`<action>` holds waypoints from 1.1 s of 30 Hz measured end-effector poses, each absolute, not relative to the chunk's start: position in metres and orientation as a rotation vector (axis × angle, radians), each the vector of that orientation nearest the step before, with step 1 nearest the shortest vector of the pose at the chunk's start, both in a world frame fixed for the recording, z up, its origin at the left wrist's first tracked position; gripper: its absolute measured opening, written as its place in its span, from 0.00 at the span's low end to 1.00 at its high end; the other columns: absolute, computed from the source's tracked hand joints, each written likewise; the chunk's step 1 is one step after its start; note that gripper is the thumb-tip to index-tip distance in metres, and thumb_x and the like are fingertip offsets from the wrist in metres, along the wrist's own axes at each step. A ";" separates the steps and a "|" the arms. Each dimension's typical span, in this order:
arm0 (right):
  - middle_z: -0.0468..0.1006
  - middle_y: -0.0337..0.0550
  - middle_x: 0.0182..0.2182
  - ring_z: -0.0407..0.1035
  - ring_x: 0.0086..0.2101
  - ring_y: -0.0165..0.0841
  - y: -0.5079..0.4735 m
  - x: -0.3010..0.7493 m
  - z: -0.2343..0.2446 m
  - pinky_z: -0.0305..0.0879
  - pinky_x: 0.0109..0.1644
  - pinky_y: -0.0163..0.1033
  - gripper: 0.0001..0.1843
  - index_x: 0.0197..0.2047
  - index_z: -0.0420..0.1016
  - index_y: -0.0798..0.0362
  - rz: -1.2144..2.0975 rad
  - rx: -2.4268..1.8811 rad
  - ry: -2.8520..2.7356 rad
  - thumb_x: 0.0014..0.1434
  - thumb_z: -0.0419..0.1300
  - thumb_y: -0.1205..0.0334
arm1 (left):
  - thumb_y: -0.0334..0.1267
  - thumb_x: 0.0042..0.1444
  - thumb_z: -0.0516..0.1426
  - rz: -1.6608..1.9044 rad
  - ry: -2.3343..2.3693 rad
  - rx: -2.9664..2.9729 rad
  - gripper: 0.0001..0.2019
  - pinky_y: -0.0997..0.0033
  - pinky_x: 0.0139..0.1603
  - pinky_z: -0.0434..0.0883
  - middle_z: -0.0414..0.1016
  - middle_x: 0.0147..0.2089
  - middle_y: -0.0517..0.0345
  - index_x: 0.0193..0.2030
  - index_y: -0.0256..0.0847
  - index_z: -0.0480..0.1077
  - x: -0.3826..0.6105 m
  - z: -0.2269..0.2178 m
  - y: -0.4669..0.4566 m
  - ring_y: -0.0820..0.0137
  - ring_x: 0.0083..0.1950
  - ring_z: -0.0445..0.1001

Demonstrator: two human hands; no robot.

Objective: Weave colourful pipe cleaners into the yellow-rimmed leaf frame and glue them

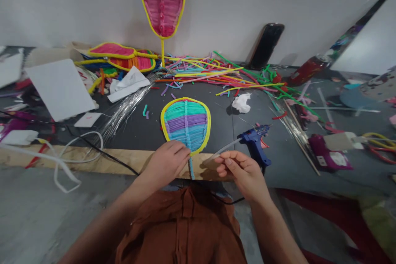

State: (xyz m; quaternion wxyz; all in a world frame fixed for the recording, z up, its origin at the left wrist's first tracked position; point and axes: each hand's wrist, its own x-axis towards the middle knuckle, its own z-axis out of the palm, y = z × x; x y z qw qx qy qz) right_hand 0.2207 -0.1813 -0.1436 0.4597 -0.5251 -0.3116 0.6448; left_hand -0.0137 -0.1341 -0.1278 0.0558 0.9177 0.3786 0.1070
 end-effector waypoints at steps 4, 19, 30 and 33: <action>0.76 0.40 0.22 0.65 0.17 0.24 -0.184 0.225 -0.139 0.64 0.19 0.29 0.18 0.27 0.73 0.55 1.415 -1.436 -0.921 0.53 0.64 0.47 | 0.34 0.65 0.50 0.320 1.160 2.742 0.09 0.63 0.46 0.68 0.72 0.37 0.52 0.39 0.37 0.71 -0.015 -0.131 -0.135 0.64 0.42 0.69; 0.75 0.49 0.42 0.63 0.43 0.40 -0.161 0.189 -0.146 0.67 0.48 0.45 0.13 0.47 0.78 0.49 0.159 -1.394 -2.124 0.61 0.57 0.66 | 0.33 0.62 0.52 0.392 1.163 2.718 0.06 0.60 0.48 0.70 0.70 0.41 0.50 0.42 0.37 0.70 -0.018 -0.133 -0.138 0.61 0.46 0.68; 0.76 0.45 0.43 0.61 0.44 0.39 -0.151 0.173 -0.151 0.63 0.47 0.44 0.08 0.41 0.80 0.47 0.102 -1.380 -2.236 0.61 0.59 0.65 | 0.32 0.62 0.52 0.388 1.167 2.724 0.07 0.61 0.46 0.70 0.71 0.39 0.50 0.40 0.35 0.71 -0.016 -0.132 -0.136 0.62 0.43 0.69; 0.76 0.45 0.43 0.61 0.44 0.39 -0.151 0.172 -0.150 0.63 0.47 0.43 0.08 0.39 0.80 0.47 0.101 -1.390 -2.239 0.60 0.60 0.66 | 0.32 0.63 0.51 0.407 1.170 2.723 0.08 0.61 0.46 0.70 0.71 0.39 0.51 0.38 0.36 0.71 -0.014 -0.133 -0.136 0.63 0.43 0.69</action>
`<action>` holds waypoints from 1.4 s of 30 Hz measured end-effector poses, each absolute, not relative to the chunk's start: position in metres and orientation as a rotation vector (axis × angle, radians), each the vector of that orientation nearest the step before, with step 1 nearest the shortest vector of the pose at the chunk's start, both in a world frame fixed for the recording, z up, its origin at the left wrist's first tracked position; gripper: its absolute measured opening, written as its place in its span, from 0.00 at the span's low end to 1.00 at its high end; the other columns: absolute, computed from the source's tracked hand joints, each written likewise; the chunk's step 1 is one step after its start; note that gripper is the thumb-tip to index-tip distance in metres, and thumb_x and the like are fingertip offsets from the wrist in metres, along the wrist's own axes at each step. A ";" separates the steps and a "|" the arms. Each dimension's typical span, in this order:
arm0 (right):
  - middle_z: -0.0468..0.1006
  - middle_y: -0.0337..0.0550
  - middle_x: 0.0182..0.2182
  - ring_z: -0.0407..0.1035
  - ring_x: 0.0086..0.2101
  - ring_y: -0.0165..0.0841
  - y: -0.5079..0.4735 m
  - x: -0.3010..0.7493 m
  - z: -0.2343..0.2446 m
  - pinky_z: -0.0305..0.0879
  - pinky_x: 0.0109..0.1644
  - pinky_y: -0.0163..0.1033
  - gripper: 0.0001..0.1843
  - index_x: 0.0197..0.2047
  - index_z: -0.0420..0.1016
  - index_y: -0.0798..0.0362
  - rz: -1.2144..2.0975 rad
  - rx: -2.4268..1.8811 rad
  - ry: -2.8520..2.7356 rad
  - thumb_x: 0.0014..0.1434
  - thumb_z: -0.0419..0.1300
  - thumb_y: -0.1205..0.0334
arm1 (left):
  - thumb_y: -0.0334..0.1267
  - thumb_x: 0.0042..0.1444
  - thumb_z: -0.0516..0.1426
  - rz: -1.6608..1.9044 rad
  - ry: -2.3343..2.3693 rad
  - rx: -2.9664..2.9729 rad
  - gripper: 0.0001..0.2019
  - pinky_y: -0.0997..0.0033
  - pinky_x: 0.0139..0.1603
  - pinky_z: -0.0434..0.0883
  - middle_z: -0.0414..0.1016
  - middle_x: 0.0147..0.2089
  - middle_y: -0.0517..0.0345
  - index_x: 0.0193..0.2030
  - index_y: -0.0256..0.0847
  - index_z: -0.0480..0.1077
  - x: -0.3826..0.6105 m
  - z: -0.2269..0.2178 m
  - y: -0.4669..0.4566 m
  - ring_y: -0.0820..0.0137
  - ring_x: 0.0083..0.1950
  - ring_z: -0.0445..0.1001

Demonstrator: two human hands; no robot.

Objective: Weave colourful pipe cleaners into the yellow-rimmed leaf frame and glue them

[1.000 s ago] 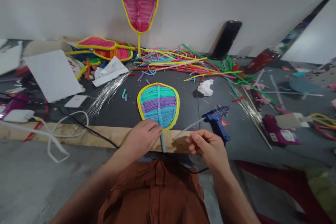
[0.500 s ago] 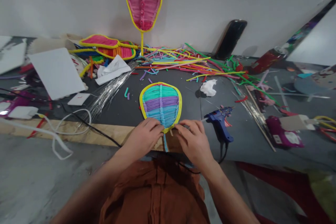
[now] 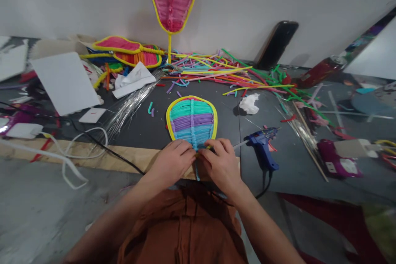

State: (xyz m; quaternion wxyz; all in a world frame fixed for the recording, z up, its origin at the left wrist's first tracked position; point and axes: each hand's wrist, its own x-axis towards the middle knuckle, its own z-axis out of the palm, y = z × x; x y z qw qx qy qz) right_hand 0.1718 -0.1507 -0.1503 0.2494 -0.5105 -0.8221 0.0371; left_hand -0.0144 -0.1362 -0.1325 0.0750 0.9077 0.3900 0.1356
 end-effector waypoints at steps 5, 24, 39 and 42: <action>0.75 0.44 0.44 0.59 0.45 0.40 -0.149 0.170 -0.150 0.61 0.47 0.44 0.08 0.38 0.79 0.48 0.129 -1.408 -2.250 0.59 0.60 0.68 | 0.31 0.63 0.48 0.429 1.181 2.704 0.11 0.61 0.45 0.70 0.72 0.36 0.52 0.35 0.37 0.71 -0.010 -0.130 -0.136 0.64 0.41 0.70; 0.74 0.49 0.49 0.63 0.48 0.41 -0.149 0.200 -0.140 0.64 0.51 0.47 0.17 0.53 0.72 0.50 0.432 -1.346 -2.060 0.60 0.58 0.64 | 0.30 0.63 0.49 0.463 1.214 2.596 0.10 0.62 0.44 0.69 0.72 0.36 0.52 0.35 0.36 0.70 -0.009 -0.126 -0.137 0.63 0.40 0.70; 0.71 0.35 0.21 0.63 0.20 0.27 -0.167 0.212 -0.144 0.58 0.24 0.32 0.17 0.33 0.65 0.49 1.134 -1.466 -1.324 0.66 0.47 0.47 | 0.34 0.58 0.55 0.693 1.316 2.244 0.05 0.74 0.39 0.68 0.74 0.35 0.60 0.32 0.40 0.71 -0.029 -0.083 -0.119 0.72 0.38 0.72; 0.70 0.34 0.21 0.62 0.21 0.27 -0.165 0.203 -0.138 0.57 0.25 0.32 0.18 0.30 0.64 0.49 1.101 -1.445 -1.374 0.67 0.47 0.48 | 0.34 0.58 0.55 0.702 1.308 2.250 0.06 0.75 0.39 0.68 0.73 0.34 0.61 0.32 0.40 0.71 -0.031 -0.075 -0.116 0.73 0.37 0.72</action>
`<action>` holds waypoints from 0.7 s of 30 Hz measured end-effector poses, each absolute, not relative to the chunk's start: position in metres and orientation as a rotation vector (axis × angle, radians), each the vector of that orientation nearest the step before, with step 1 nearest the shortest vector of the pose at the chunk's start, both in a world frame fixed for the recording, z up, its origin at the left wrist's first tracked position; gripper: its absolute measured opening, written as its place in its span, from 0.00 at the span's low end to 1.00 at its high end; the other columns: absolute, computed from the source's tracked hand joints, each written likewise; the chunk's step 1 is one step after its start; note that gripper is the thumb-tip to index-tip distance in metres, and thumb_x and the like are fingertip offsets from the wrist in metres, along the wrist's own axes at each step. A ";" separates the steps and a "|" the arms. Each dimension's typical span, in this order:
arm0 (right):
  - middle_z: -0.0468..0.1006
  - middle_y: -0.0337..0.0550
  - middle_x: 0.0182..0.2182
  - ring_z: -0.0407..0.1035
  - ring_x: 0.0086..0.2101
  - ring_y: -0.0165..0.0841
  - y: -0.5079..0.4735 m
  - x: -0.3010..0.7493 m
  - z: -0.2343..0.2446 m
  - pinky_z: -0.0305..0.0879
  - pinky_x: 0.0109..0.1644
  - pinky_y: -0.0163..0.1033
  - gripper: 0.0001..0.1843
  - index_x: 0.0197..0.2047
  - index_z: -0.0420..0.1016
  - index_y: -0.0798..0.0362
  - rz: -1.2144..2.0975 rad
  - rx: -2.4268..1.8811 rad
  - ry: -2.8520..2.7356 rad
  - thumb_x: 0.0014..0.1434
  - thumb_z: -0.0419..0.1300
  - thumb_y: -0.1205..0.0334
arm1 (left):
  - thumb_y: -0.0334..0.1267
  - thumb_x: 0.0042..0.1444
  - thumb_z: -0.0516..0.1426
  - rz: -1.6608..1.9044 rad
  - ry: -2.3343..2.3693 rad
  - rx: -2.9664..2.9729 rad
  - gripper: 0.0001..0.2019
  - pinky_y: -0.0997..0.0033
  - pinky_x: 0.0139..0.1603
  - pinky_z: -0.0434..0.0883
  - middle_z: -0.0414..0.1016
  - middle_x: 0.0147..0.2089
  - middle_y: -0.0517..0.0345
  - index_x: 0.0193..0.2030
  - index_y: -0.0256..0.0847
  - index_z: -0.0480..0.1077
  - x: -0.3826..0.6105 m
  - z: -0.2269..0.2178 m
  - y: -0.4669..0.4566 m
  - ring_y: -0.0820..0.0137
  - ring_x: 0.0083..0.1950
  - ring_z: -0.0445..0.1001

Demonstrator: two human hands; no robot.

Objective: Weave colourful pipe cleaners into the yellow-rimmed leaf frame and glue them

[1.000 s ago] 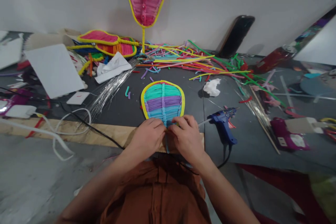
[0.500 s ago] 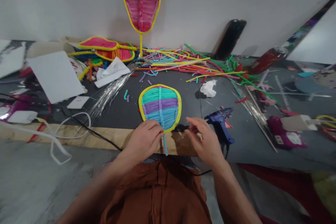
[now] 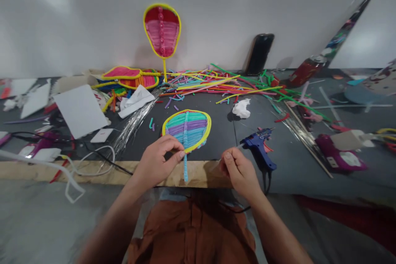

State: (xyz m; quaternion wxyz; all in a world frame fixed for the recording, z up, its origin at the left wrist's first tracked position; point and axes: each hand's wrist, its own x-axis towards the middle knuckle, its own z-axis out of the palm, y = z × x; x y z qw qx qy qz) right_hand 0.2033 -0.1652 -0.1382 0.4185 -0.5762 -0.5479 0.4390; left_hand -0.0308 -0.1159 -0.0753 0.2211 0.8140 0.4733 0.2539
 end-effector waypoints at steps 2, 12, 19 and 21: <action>0.68 0.33 0.19 0.61 0.21 0.26 -0.164 0.201 -0.133 0.57 0.26 0.32 0.20 0.28 0.63 0.50 1.039 -1.432 -1.366 0.67 0.46 0.49 | 0.34 0.58 0.55 0.700 1.318 2.257 0.06 0.74 0.40 0.68 0.73 0.34 0.61 0.32 0.40 0.71 -0.032 -0.073 -0.116 0.72 0.37 0.72; 0.78 0.41 0.34 0.71 0.26 0.28 -0.170 0.204 -0.134 0.68 0.24 0.32 0.19 0.42 0.67 0.50 1.516 -1.196 -0.858 0.55 0.62 0.45 | 0.33 0.59 0.53 0.607 1.292 2.404 0.06 0.72 0.40 0.69 0.73 0.35 0.58 0.33 0.40 0.71 -0.021 -0.091 -0.138 0.70 0.38 0.72; 0.74 0.43 0.47 0.74 0.36 0.32 -0.171 0.171 -0.140 0.75 0.35 0.39 0.27 0.58 0.61 0.42 1.530 -0.997 -0.926 0.57 0.62 0.53 | 0.34 0.60 0.54 0.659 1.299 2.396 0.05 0.72 0.40 0.69 0.72 0.35 0.58 0.34 0.40 0.70 -0.020 -0.083 -0.143 0.70 0.38 0.72; 0.77 0.39 0.37 0.74 0.32 0.31 -0.167 0.167 -0.138 0.74 0.34 0.38 0.25 0.57 0.61 0.43 1.529 -0.958 -0.882 0.58 0.61 0.52 | 0.34 0.60 0.54 0.656 1.271 2.436 0.05 0.71 0.41 0.69 0.72 0.36 0.58 0.35 0.40 0.70 -0.020 -0.081 -0.143 0.70 0.39 0.72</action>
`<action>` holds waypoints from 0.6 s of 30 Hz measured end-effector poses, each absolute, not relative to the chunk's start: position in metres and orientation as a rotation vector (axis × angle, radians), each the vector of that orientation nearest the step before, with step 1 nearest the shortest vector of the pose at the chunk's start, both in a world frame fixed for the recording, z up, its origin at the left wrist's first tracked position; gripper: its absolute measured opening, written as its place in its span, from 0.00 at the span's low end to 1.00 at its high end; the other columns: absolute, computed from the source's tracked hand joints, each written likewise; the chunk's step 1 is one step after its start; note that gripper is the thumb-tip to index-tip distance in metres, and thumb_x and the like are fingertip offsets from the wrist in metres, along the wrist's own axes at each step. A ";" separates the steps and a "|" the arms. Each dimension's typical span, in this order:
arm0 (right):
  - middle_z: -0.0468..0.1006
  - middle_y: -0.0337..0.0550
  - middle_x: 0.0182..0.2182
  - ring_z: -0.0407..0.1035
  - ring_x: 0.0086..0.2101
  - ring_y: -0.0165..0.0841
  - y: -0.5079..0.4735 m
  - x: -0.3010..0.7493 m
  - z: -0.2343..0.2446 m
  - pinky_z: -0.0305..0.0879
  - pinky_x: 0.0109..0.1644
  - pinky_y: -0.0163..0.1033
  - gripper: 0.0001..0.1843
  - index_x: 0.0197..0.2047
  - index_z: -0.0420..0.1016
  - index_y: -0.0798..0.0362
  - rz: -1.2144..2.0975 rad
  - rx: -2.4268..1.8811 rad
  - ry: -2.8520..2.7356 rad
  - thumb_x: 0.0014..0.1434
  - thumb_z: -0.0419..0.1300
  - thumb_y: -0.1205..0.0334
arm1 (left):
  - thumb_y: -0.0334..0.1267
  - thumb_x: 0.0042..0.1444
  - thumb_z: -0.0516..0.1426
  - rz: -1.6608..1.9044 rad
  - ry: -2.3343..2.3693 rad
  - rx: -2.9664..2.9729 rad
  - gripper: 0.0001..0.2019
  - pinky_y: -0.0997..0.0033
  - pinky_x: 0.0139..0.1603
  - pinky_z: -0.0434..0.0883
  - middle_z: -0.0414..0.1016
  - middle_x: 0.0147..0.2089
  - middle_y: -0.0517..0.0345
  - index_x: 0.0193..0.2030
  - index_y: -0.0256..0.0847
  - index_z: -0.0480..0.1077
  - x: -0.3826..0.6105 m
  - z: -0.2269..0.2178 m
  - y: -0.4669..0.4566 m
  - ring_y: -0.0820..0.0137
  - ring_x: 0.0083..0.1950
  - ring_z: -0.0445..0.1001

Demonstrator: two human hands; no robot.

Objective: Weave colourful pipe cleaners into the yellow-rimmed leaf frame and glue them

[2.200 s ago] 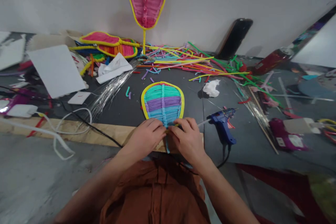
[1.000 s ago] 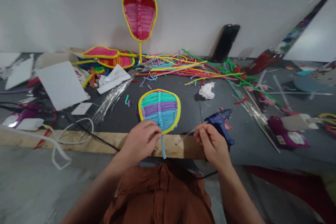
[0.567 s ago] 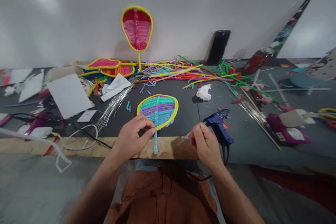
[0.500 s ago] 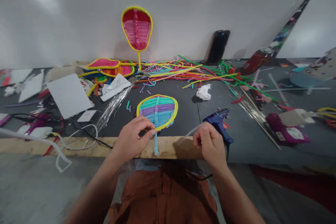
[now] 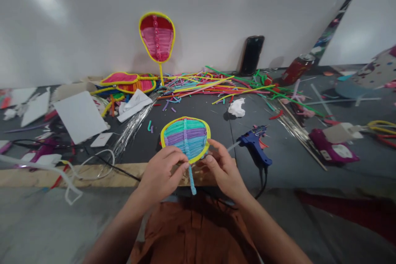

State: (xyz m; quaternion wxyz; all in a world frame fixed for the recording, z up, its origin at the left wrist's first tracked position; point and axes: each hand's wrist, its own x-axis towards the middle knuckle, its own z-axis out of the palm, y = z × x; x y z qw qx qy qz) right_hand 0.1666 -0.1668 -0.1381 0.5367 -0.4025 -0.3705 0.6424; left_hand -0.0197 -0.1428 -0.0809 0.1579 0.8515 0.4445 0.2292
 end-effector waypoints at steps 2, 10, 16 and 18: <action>0.77 0.35 0.31 0.73 0.29 0.30 -0.163 0.165 -0.138 0.74 0.34 0.38 0.23 0.55 0.61 0.44 1.541 -0.931 -0.791 0.58 0.61 0.52 | 0.34 0.60 0.53 0.668 1.254 2.481 0.05 0.70 0.41 0.69 0.72 0.36 0.57 0.35 0.40 0.70 -0.018 -0.082 -0.144 0.69 0.39 0.72; 0.77 0.34 0.31 0.72 0.31 0.28 -0.160 0.163 -0.138 0.71 0.35 0.34 0.21 0.44 0.67 0.49 1.640 -0.888 -0.477 0.49 0.69 0.58 | 0.30 0.61 0.53 0.819 1.229 2.583 0.04 0.59 0.51 0.69 0.72 0.37 0.54 0.36 0.40 0.68 -0.001 -0.103 -0.156 0.64 0.48 0.70; 0.77 0.37 0.35 0.72 0.34 0.29 -0.159 0.165 -0.139 0.70 0.39 0.34 0.19 0.42 0.70 0.49 1.655 -0.948 -0.532 0.48 0.69 0.58 | 0.28 0.61 0.52 0.809 1.215 2.569 0.05 0.57 0.56 0.68 0.72 0.38 0.54 0.38 0.40 0.67 0.003 -0.113 -0.158 0.62 0.56 0.68; 0.77 0.38 0.35 0.73 0.34 0.30 -0.158 0.165 -0.142 0.70 0.40 0.35 0.19 0.43 0.70 0.49 1.643 -0.974 -0.551 0.48 0.69 0.58 | 0.28 0.61 0.52 0.810 1.212 2.564 0.05 0.57 0.57 0.67 0.71 0.38 0.55 0.38 0.40 0.66 0.003 -0.115 -0.159 0.62 0.56 0.68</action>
